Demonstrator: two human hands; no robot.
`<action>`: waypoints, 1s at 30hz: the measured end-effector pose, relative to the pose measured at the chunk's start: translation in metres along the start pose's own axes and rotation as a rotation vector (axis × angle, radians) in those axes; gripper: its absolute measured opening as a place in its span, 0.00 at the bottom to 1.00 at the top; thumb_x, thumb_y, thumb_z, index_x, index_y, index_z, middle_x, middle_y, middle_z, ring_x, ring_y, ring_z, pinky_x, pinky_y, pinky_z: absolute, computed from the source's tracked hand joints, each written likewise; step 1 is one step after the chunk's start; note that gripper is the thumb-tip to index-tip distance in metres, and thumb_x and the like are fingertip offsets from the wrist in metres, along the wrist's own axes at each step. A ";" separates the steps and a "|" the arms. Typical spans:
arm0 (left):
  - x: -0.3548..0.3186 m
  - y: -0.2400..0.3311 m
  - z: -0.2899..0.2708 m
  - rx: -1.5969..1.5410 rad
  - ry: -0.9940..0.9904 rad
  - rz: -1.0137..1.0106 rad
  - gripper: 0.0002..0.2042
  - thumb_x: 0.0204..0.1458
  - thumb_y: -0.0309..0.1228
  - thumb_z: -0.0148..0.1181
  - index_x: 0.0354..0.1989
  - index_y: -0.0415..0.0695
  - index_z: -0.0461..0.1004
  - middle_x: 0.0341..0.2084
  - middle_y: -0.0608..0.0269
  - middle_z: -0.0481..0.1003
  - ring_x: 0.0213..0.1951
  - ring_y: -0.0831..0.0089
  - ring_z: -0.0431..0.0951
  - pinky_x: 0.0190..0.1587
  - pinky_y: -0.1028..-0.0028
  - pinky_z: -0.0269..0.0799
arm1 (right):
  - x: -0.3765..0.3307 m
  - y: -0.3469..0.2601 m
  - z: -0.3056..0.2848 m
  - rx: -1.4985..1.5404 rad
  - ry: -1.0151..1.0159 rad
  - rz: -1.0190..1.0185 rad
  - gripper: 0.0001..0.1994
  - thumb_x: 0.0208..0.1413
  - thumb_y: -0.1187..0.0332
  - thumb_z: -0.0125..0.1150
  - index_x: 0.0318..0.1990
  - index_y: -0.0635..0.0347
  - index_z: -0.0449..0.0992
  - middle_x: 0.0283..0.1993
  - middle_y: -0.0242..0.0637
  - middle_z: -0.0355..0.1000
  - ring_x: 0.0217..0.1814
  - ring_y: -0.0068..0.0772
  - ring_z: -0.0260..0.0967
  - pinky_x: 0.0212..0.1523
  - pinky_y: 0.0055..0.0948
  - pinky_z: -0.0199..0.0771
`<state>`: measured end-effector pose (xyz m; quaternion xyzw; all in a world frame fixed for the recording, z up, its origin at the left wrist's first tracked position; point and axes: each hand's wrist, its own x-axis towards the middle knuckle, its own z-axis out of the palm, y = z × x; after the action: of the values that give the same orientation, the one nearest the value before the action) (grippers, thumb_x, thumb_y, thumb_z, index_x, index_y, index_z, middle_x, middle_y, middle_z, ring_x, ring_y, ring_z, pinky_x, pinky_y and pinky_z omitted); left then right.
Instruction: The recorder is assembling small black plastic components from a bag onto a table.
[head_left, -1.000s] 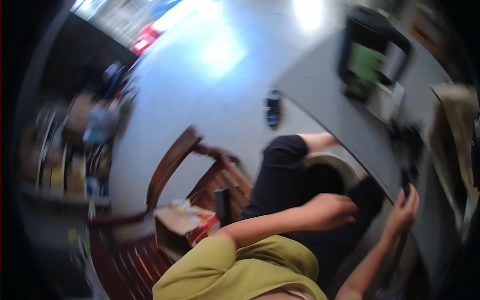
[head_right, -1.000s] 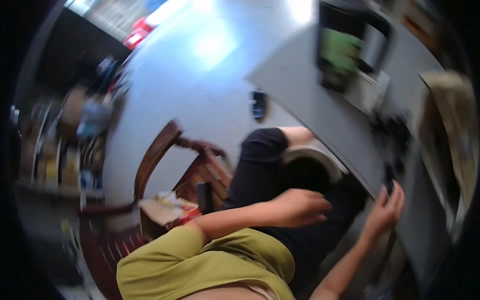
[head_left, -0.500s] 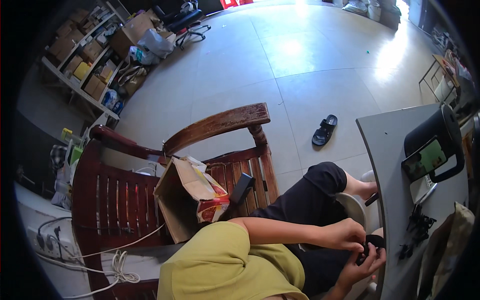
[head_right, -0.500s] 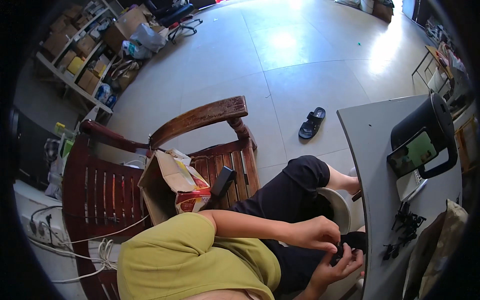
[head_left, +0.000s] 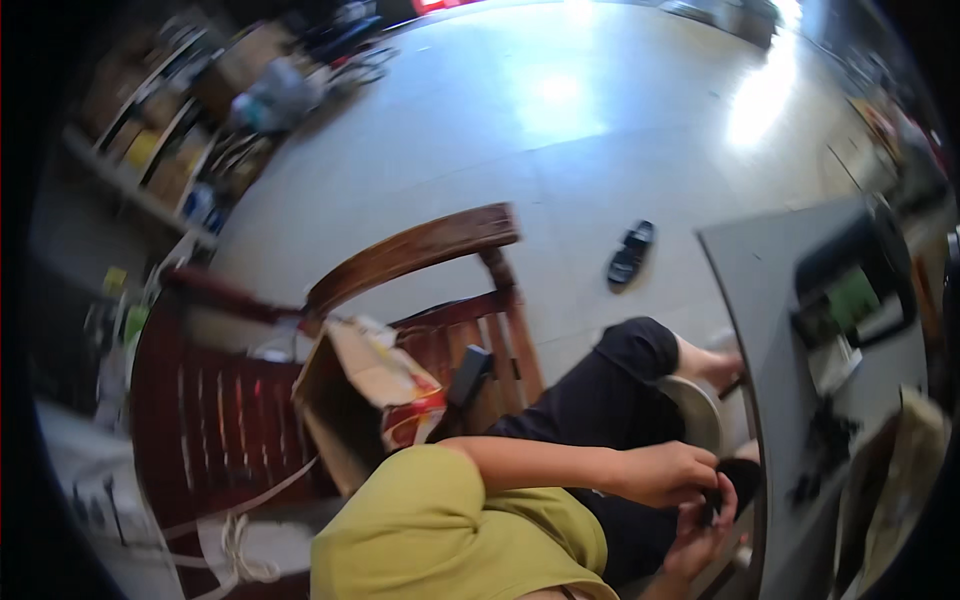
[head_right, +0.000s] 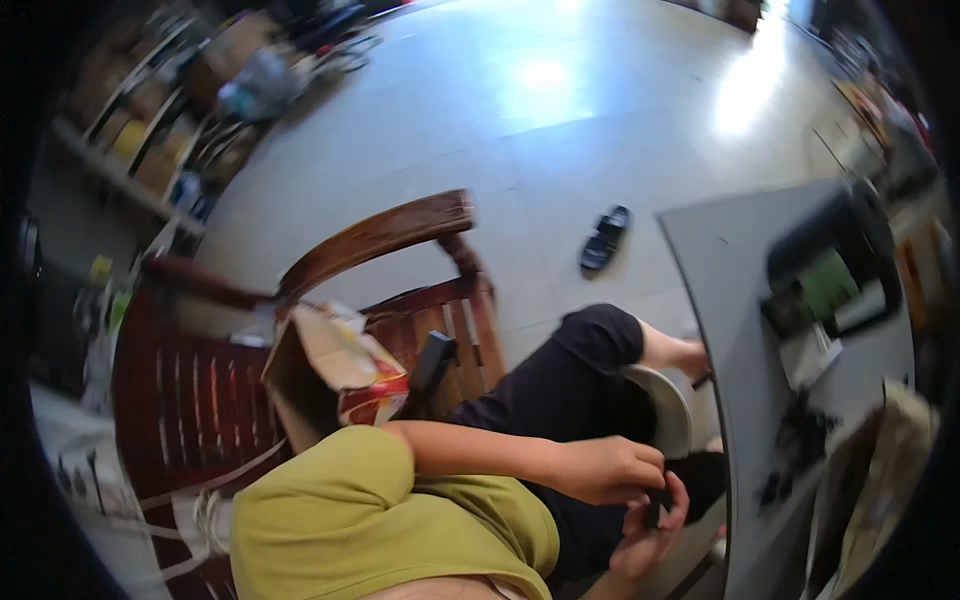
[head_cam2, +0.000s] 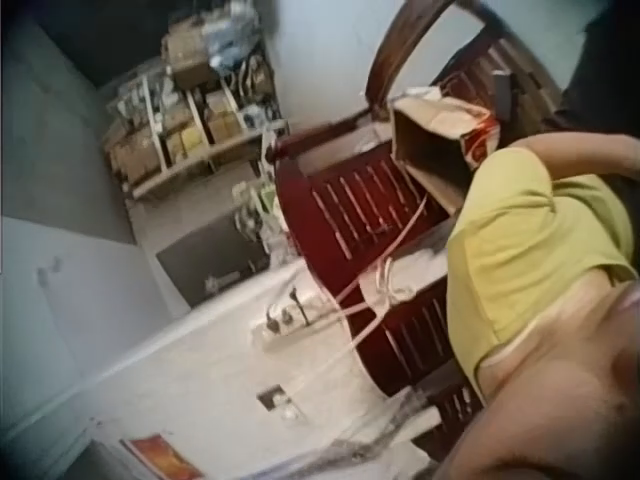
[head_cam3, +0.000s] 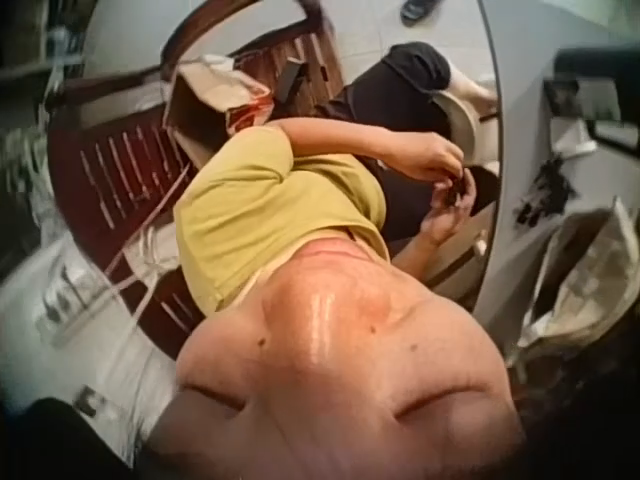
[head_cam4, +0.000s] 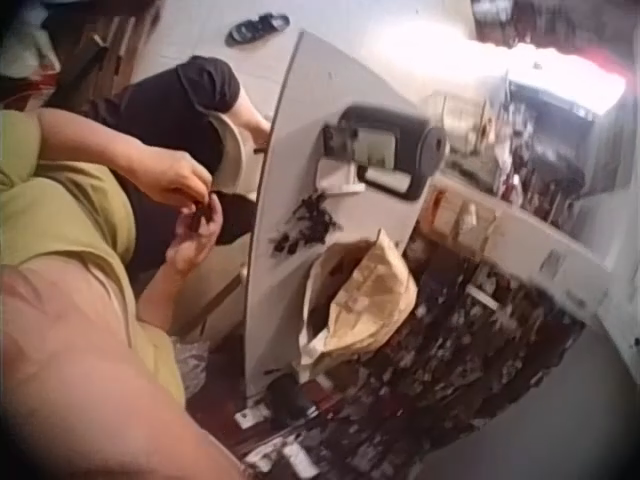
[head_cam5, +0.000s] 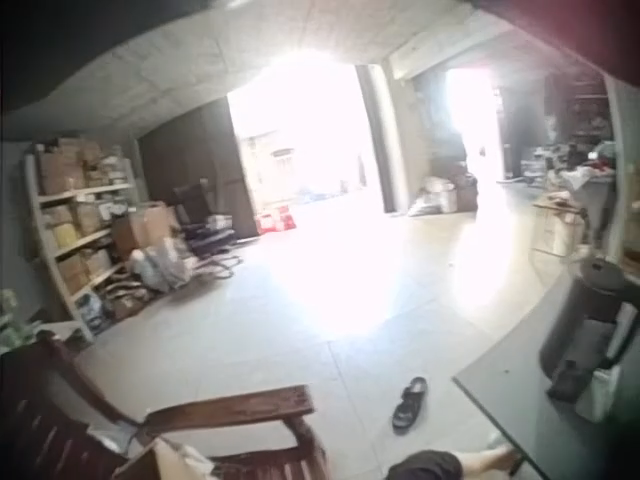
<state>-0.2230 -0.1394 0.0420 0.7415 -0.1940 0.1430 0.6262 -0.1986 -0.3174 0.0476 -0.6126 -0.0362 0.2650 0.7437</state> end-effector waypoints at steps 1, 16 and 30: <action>0.001 0.004 -0.002 0.010 -0.016 -0.048 0.12 0.42 0.22 0.60 0.36 0.37 0.70 0.31 0.53 0.69 0.34 0.54 0.72 0.34 0.65 0.71 | -0.001 0.010 -0.005 0.006 0.013 -0.052 0.28 0.54 0.48 0.48 0.54 0.61 0.63 0.47 0.38 0.66 0.41 0.25 0.67 0.36 0.17 0.68; -0.001 0.010 0.027 -0.588 -0.029 -0.641 0.08 0.56 0.29 0.50 0.39 0.37 0.68 0.33 0.66 0.66 0.30 0.82 0.66 0.33 0.84 0.61 | 0.003 0.006 0.010 -0.578 0.277 -0.683 0.10 0.57 0.76 0.43 0.43 0.63 0.70 0.29 0.40 0.72 0.21 0.31 0.66 0.26 0.24 0.64; -0.004 0.008 0.031 -0.853 0.090 -0.706 0.05 0.56 0.27 0.47 0.37 0.39 0.65 0.35 0.63 0.66 0.38 0.78 0.65 0.43 0.80 0.60 | 0.000 0.010 -0.001 -0.888 0.074 -0.880 0.19 0.48 0.70 0.58 0.49 0.65 0.67 0.30 0.36 0.70 0.21 0.31 0.65 0.26 0.30 0.63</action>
<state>-0.2318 -0.1704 0.0420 0.4353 0.0524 -0.1354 0.8885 -0.2015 -0.3172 0.0378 -0.7998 -0.3659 -0.1277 0.4584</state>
